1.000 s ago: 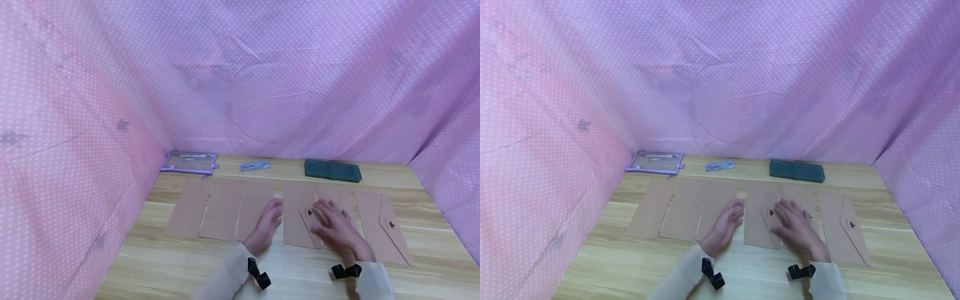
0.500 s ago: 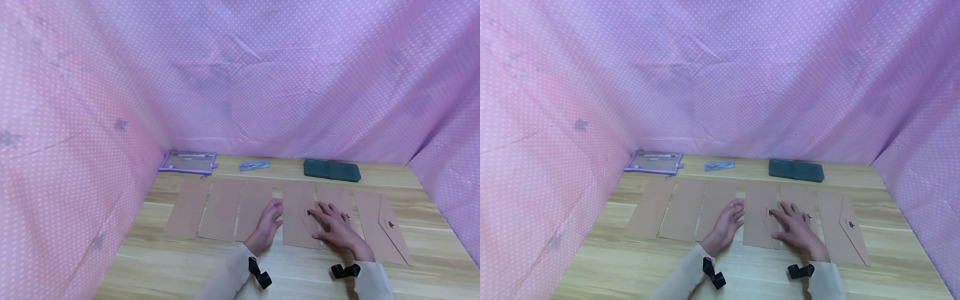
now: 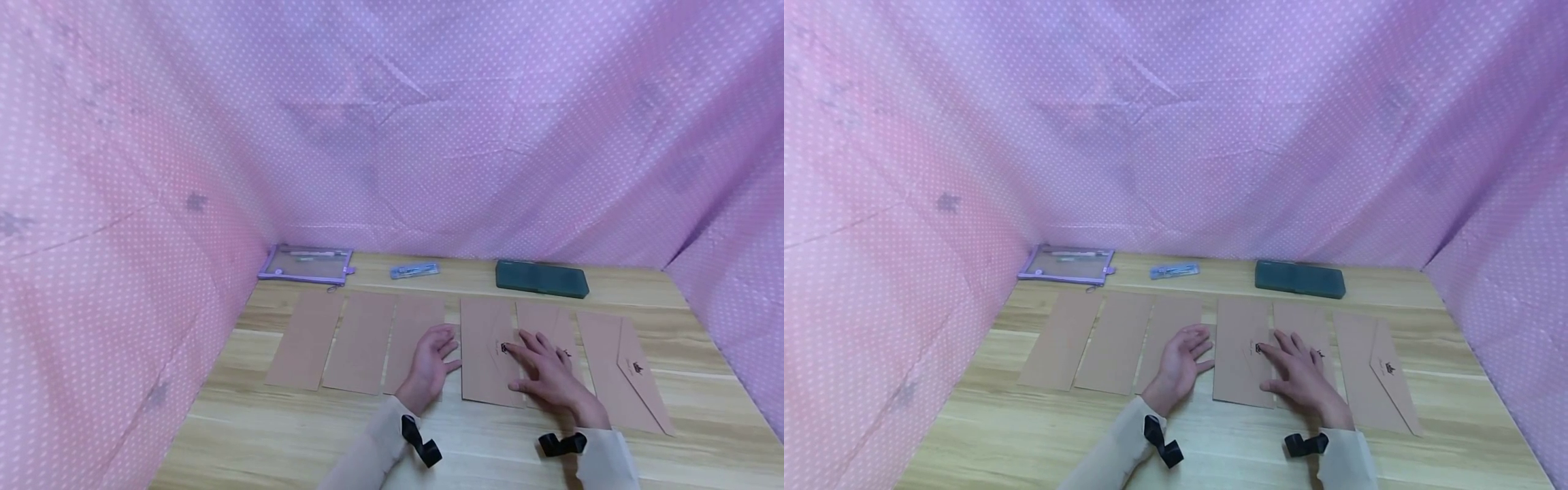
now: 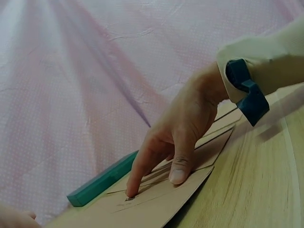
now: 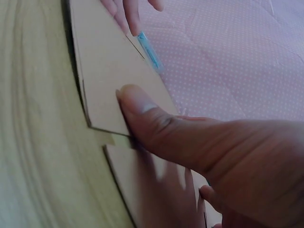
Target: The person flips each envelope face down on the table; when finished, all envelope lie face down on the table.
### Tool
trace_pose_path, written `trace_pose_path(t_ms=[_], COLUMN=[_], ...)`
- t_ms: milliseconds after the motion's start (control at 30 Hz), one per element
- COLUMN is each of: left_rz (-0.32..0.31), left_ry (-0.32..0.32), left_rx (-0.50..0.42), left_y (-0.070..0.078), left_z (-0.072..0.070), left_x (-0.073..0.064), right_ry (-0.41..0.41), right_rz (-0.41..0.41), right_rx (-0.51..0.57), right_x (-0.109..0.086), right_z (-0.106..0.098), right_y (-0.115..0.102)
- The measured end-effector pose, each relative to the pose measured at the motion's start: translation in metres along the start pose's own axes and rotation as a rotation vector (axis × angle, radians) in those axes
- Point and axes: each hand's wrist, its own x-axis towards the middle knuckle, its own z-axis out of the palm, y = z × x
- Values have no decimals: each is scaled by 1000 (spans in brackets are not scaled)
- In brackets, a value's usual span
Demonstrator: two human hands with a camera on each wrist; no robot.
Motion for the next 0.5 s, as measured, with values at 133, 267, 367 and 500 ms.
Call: trace_pose_path(t_ms=[133, 267, 367, 500], left_rz=[-22, -37, -47, -48], left_ry=[-3, -31, -57, -89], left_rx=[-20, -19, -23, -27], left_y=[-1, -2, -2, 1], left_z=[-2, -3, -3, -1], left_x=[3, 2, 1, -2], right_ry=[-3, -11, -16, -20], right_rz=[1, -4, -9, -2], right_rx=[4, 15, 23, 25], right_x=[0, -1, -1, -1], right_z=[-2, -3, -3, -4], right_y=[-1, 0, 2, 2])
